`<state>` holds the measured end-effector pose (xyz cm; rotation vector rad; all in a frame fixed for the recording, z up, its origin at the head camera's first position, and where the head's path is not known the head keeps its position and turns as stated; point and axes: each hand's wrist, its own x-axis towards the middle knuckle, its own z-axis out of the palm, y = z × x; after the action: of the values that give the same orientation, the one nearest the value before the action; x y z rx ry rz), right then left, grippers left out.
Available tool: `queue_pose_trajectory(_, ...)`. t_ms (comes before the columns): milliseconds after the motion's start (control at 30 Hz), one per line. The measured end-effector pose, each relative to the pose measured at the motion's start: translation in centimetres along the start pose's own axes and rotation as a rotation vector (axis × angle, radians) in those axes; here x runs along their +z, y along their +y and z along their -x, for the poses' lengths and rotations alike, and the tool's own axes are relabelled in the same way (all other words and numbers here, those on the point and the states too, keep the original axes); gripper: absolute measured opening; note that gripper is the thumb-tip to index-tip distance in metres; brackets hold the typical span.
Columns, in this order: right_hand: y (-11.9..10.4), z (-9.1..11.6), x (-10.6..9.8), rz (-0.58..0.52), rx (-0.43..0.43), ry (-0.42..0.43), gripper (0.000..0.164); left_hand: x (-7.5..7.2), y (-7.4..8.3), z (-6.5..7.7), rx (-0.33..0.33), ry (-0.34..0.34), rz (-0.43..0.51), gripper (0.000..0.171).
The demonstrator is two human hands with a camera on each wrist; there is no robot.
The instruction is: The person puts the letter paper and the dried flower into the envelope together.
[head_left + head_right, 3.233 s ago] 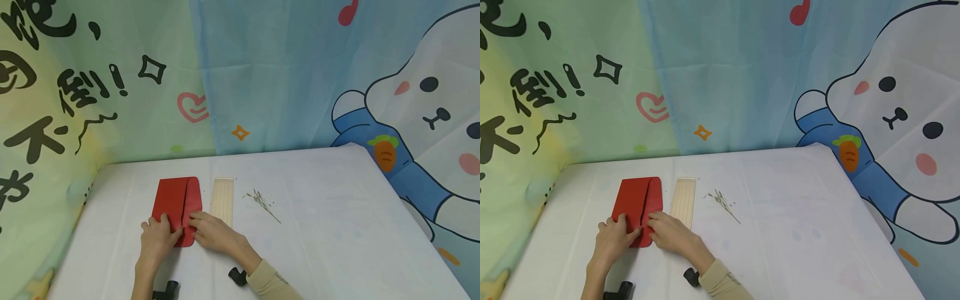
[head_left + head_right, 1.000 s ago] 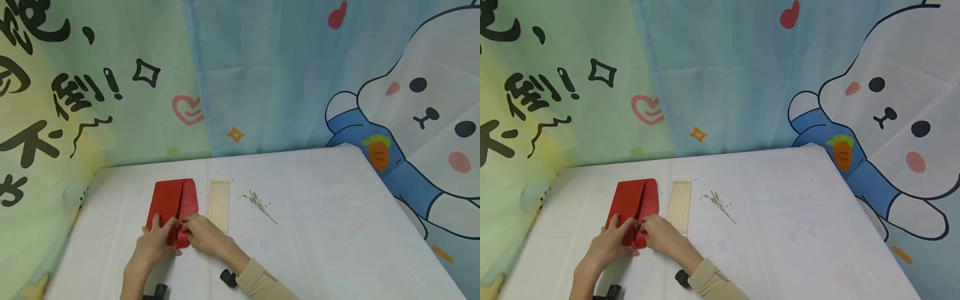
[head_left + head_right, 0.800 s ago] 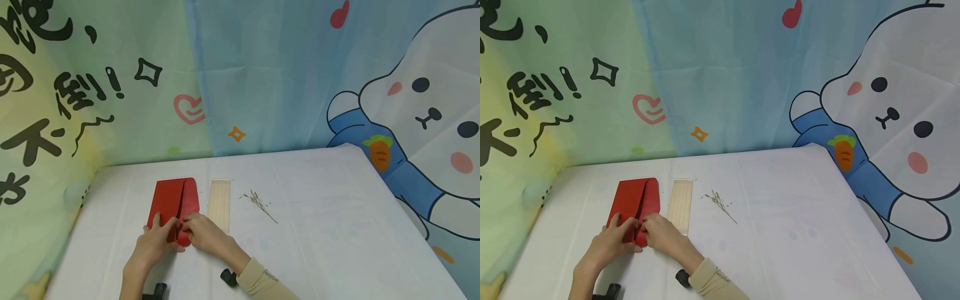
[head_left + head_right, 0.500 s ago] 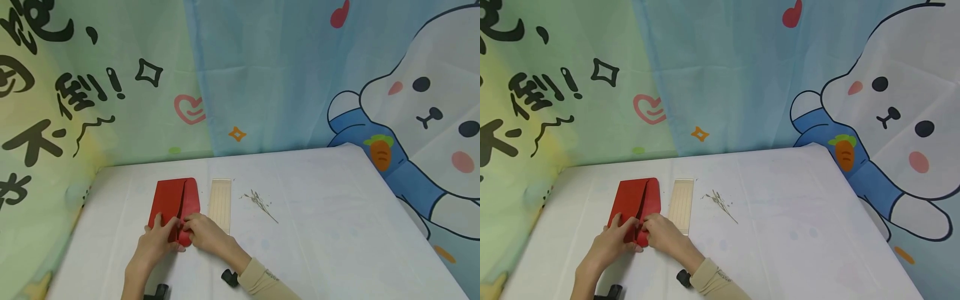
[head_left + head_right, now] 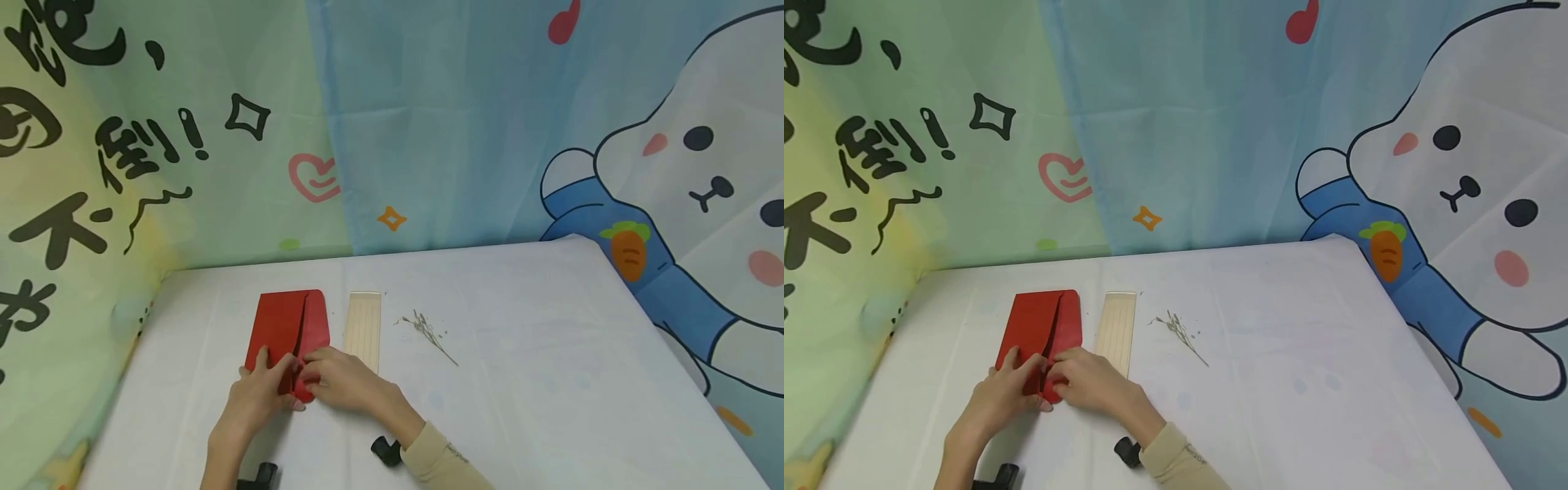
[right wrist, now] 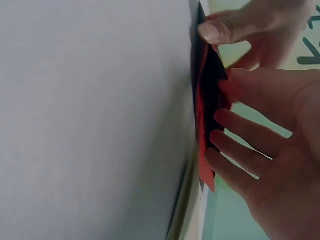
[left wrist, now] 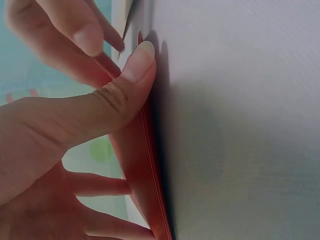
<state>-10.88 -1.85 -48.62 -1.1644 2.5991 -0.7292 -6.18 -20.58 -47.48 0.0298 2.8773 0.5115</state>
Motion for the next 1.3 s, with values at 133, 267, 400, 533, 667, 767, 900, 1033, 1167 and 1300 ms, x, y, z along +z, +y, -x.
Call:
queue_pose_trajectory(133, 0.4, 0.6, -0.6, -0.024, 0.022, 0.016, 0.022, 0.0, 0.1, 0.0, -0.006, 0.009, 0.002, 0.059)
queue_pose_trajectory(267, 0.9, 1.2, -1.2, -0.028, 0.049, 0.043, 0.023, 0.0, 0.1, 0.1, -0.001, 0.020, 0.004, 0.060)
queue_pose_trajectory(400, 1.4, 1.7, -1.8, -0.046, 0.062, 0.058, 0.024, 0.0, 0.1, 0.2, 0.003, 0.024, 0.001, 0.059)
queue_pose_trajectory(533, 1.6, 2.0, -2.4, -0.067, 0.080, 0.071, 0.026, 0.1, 0.1, 0.2, 0.002, 0.024, -0.001, 0.059)
queue_pose_trajectory(667, 1.8, 2.2, -2.9, -0.052, 0.088, 0.091, 0.027, 0.1, 0.2, 0.0, -0.010, 0.021, 0.004, 0.061)
queue_pose_trajectory(767, 2.0, 2.4, -3.3, -0.032, 0.078, 0.110, 0.027, 0.1, 0.3, 0.0, -0.023, 0.018, 0.004, 0.061)
queue_pose_trajectory(900, 2.3, 2.8, -3.9, -0.016, 0.082, 0.146, 0.028, 0.2, 0.5, 0.0, -0.021, 0.019, -0.001, 0.062)
queue_pose_trajectory(1033, 2.4, 2.9, -4.4, -0.027, 0.102, 0.183, 0.029, 0.0, 0.5, 0.1, -0.017, 0.019, -0.007, 0.062)
queue_pose_trajectory(1167, 2.5, 3.0, -4.9, -0.022, 0.149, 0.218, 0.032, -0.1, 0.3, 0.2, -0.010, 0.018, -0.012, 0.061)
queue_pose_trajectory(1300, 3.0, 3.5, -5.7, -0.014, 0.241, 0.252, 0.031, 0.1, 0.3, 0.2, 0.001, 0.021, -0.007, 0.060)
